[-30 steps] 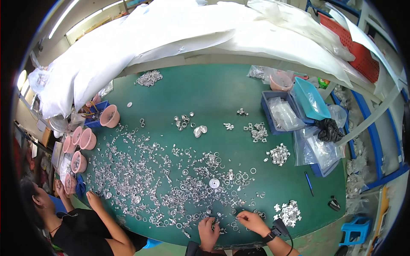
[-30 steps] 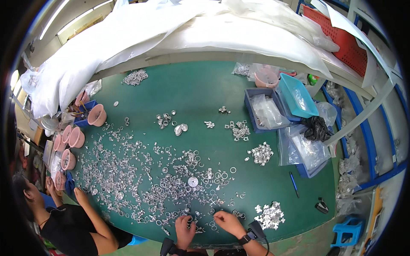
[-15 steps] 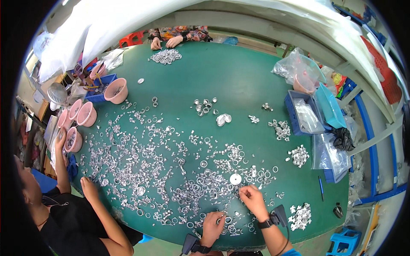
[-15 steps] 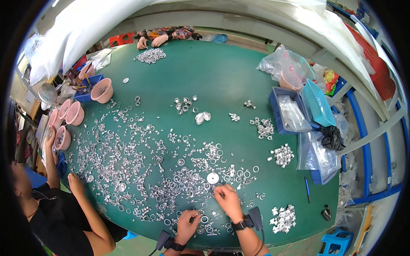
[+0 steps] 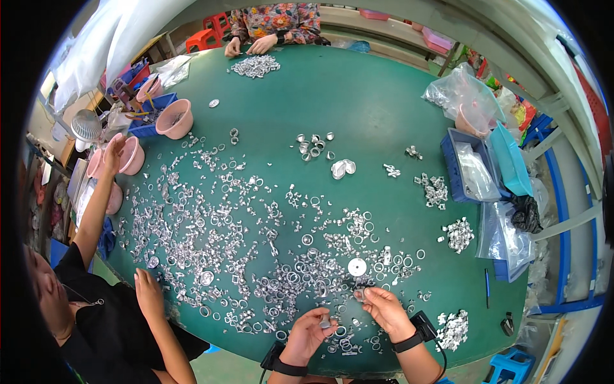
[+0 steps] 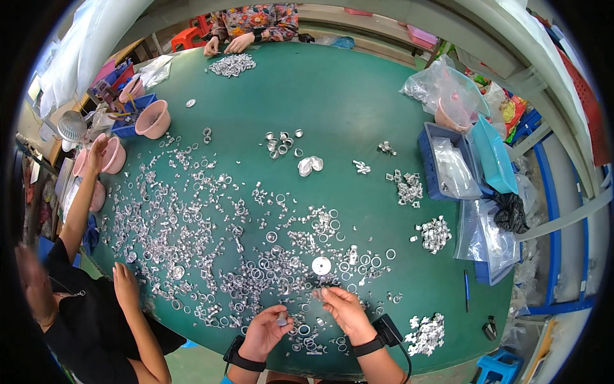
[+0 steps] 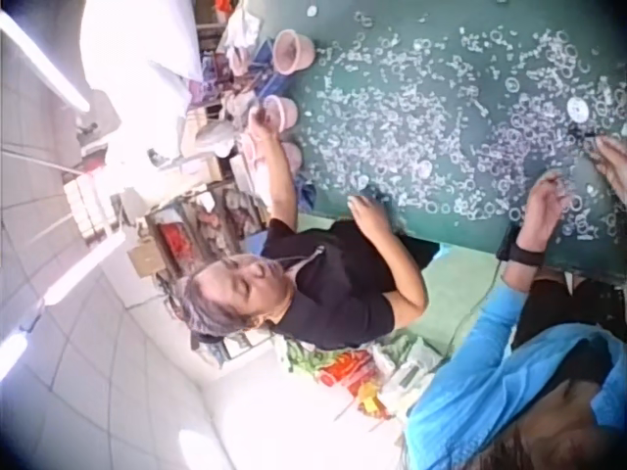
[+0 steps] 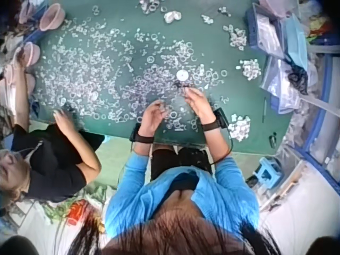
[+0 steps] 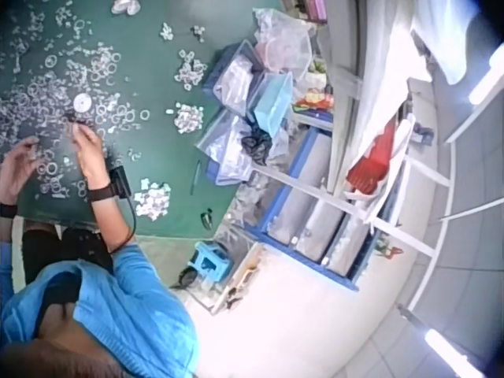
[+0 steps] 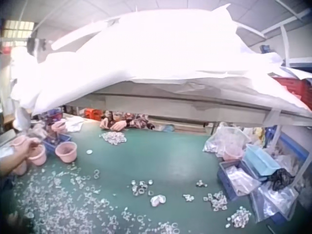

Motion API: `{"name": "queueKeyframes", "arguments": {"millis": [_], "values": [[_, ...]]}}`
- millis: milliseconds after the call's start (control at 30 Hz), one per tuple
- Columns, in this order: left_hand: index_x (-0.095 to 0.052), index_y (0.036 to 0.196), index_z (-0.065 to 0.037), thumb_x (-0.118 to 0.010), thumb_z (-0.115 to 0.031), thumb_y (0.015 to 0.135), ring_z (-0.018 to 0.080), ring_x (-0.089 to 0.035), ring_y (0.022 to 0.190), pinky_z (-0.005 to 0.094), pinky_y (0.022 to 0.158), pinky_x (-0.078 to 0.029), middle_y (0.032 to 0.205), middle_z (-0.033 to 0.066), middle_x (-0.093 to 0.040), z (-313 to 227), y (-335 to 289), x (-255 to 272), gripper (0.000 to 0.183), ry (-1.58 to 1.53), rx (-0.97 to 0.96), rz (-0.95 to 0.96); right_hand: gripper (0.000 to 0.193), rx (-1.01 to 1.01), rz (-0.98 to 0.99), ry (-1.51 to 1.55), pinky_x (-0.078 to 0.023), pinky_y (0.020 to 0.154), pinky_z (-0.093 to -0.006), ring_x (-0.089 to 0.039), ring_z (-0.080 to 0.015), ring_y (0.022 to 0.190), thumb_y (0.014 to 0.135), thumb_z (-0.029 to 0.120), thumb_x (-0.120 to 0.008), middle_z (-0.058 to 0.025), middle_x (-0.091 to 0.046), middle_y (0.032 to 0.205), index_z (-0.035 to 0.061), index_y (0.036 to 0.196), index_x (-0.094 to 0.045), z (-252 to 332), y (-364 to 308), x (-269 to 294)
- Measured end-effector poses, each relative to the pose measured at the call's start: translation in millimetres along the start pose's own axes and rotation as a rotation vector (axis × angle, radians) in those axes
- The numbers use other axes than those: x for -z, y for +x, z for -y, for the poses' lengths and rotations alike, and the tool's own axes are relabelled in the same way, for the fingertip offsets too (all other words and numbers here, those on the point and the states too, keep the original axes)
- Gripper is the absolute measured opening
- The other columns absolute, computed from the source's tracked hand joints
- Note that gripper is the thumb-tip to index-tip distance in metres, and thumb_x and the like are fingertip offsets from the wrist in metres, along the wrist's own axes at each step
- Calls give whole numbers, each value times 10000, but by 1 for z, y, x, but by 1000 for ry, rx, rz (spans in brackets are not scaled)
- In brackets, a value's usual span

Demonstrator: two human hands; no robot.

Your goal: Sorting small metal rings and components into separate piles or containers on a work table.

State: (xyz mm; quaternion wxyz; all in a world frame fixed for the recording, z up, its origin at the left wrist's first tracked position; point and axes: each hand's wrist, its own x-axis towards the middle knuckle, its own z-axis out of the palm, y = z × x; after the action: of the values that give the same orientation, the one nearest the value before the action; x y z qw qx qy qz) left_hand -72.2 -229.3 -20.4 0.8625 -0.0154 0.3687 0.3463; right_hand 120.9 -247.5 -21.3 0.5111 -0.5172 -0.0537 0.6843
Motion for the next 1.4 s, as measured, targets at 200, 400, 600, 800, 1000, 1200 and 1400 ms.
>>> {"name": "queueKeyframes", "arguments": {"millis": [200,400,600,800,1000,1200,1400], "values": [[-504,886,63,-370,-119,786,262,-516,738,331,682,-456,796,151,-526,1,6,-8,247,-129,123,118,103,-114,35,123,-442,583,-236,-566,-228,860,813,85,-485,-153,-577,908,8,850,-541,3,-5,4],[-512,886,37,-373,-174,831,208,-505,674,305,634,-440,736,110,-509,7,9,-18,258,-21,144,-10,95,-116,33,109,-451,573,-234,-571,-229,838,816,65,-475,-147,-568,918,3,874,-517,-2,-9,8],[-528,865,-5,-502,-141,798,117,-415,459,209,415,-313,542,15,-446,4,10,-4,153,285,31,0,111,-106,85,247,-481,617,-259,-580,-203,777,813,43,-471,-83,-551,879,19,916,-503,-18,-7,21],[-534,858,-23,-642,-177,693,116,-426,419,258,396,-351,508,36,-445,-5,30,-3,250,1508,-587,-299,146,-58,86,146,-484,661,-272,-567,-190,791,794,6,-479,-91,-518,965,10,939,-490,-19,-15,15],[-543,815,-25,-592,-166,736,149,-448,438,258,409,-350,521,55,-469,4,43,16,169,1714,-898,-234,128,283,-50,-588,-436,640,-243,-533,-143,767,730,52,-575,-73,-539,892,29,843,-519,-37,-11,17],[-522,740,-7,-461,-173,843,76,-369,446,209,410,-294,551,2,-441,-3,12,5,205,264,-25,-41,175,572,-100,-980,-405,667,-269,-497,-216,811,688,56,-592,-98,-525,842,34,850,-529,-37,-14,2],[-514,748,-20,-456,-172,843,77,-416,472,193,444,-348,572,2,-454,5,-4,-1,188,424,6,-138,368,367,274,-575,-426,708,-247,-489,-146,935,756,49,-550,-75,-483,1068,36,1105,-434,-32,-20,-29]]}}
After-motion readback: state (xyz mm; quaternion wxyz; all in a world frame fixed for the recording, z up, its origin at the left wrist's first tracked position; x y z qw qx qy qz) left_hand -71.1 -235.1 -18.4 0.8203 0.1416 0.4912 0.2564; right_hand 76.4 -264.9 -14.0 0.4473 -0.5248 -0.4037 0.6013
